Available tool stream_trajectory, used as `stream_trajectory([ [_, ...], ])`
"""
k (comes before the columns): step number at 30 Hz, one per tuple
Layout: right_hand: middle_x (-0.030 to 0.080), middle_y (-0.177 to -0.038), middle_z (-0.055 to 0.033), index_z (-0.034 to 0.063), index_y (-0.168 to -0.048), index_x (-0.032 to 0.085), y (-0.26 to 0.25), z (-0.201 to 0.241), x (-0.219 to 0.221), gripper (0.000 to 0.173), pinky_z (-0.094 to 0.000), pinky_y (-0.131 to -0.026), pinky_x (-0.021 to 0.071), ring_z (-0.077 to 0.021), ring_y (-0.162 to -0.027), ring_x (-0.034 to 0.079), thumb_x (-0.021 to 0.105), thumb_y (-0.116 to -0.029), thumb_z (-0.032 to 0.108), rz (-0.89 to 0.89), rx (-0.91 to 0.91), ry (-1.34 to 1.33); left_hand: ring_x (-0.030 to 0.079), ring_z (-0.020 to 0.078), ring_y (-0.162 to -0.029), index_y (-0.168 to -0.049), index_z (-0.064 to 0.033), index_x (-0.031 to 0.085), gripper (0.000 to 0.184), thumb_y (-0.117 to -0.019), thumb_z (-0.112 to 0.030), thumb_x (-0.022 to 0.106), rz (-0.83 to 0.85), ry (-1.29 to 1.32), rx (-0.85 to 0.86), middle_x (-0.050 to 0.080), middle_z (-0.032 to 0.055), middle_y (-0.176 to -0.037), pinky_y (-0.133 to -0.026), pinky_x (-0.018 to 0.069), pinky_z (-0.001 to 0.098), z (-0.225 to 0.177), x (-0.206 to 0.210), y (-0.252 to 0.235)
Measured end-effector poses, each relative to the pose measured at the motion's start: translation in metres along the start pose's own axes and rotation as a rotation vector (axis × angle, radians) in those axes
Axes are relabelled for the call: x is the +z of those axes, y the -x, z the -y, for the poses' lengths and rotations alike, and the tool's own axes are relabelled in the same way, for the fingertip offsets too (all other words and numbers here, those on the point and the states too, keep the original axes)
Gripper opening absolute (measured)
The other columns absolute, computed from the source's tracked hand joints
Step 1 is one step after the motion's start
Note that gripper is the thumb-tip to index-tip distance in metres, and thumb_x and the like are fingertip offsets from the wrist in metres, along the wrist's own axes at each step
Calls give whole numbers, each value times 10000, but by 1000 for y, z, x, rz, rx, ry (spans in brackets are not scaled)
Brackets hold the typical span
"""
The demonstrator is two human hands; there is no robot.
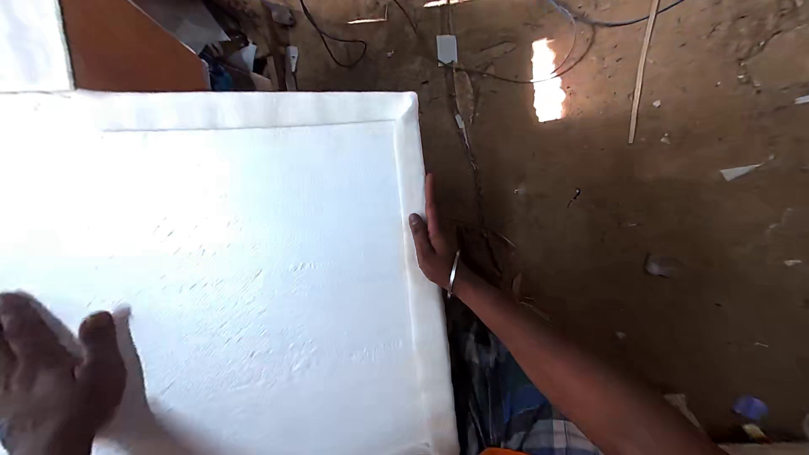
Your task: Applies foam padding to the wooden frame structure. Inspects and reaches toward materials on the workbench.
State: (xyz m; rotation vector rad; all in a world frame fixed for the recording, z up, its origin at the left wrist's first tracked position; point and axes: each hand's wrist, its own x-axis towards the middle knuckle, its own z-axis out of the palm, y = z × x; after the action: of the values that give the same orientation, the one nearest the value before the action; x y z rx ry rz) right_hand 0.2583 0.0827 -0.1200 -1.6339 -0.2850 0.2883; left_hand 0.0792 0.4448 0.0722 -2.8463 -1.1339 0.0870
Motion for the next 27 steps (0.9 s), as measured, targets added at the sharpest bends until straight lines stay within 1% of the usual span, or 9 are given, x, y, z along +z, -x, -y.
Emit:
stream_trajectory([
  [3,134,-1697,-216,-26,-1627,101,45,1,5,658,-370,-1288,202,-217,-1572,197,401,-1101,234,-14,-52,171,76,371,-1592,-1651,-53,139,941,-989,-710,263,-46,-42,70,109,207,-1713,-1282,54,561,54,24,28],
  [7,129,-1719,-123,53,-1650,83,135,24,3,688,-388,-1265,265,-181,-1556,246,421,-1102,296,52,60,331,121,332,-1593,-1654,-126,199,949,-968,-776,278,-80,-41,91,170,143,-1717,-1289,69,562,63,28,23],
  [11,204,-1668,-258,-64,-1609,149,274,14,16,680,-446,-1266,254,-295,-1550,262,422,-1084,271,58,93,233,118,318,-1594,-1660,-180,186,951,-947,-806,249,-85,-43,103,161,107,-1725,-1274,72,594,67,32,20],
  [13,183,-1642,-334,-135,-1579,127,321,17,11,692,-409,-1278,233,-312,-1555,241,408,-1093,268,143,155,111,118,330,-1593,-1658,-159,188,976,-941,-817,242,-92,-32,101,158,126,-1723,-1273,74,592,63,32,18],
  [16,136,-1663,-309,-111,-1593,92,321,23,2,718,-380,-1282,218,-278,-1565,211,438,-1088,265,208,286,-61,113,321,-1595,-1658,-164,187,981,-937,-827,236,-82,-33,87,151,122,-1725,-1275,69,589,60,29,22],
  [19,147,-1704,-173,26,-1642,64,231,26,-7,703,-372,-1263,244,-187,-1553,240,434,-1094,264,182,402,-161,95,324,-1596,-1658,-158,178,976,-940,-814,256,-79,-35,63,125,123,-1729,-1267,76,602,58,28,17],
  [22,111,-1717,-132,67,-1651,63,173,15,-1,643,-361,-1279,200,-153,-1565,184,360,-1115,261,96,292,-291,88,300,-1597,-1664,-188,162,971,-938,-815,313,-124,-17,66,108,93,-1734,-1271,62,579,89,43,10],
  [25,76,-1734,-12,197,-1669,40,253,33,3,653,-393,-1265,249,-109,-1561,180,346,-1113,347,140,348,-301,92,285,-1597,-1663,-213,158,971,-928,-829,310,-148,-25,67,106,51,-1738,-1267,74,579,92,43,7],
  [27,73,-1719,-147,50,-1647,21,315,43,7,715,-371,-1277,232,-161,-1571,165,369,-1094,340,126,449,-363,73,291,-1600,-1664,-220,140,991,-914,-852,283,-112,-16,63,101,66,-1738,-1262,70,601,71,34,12],
])
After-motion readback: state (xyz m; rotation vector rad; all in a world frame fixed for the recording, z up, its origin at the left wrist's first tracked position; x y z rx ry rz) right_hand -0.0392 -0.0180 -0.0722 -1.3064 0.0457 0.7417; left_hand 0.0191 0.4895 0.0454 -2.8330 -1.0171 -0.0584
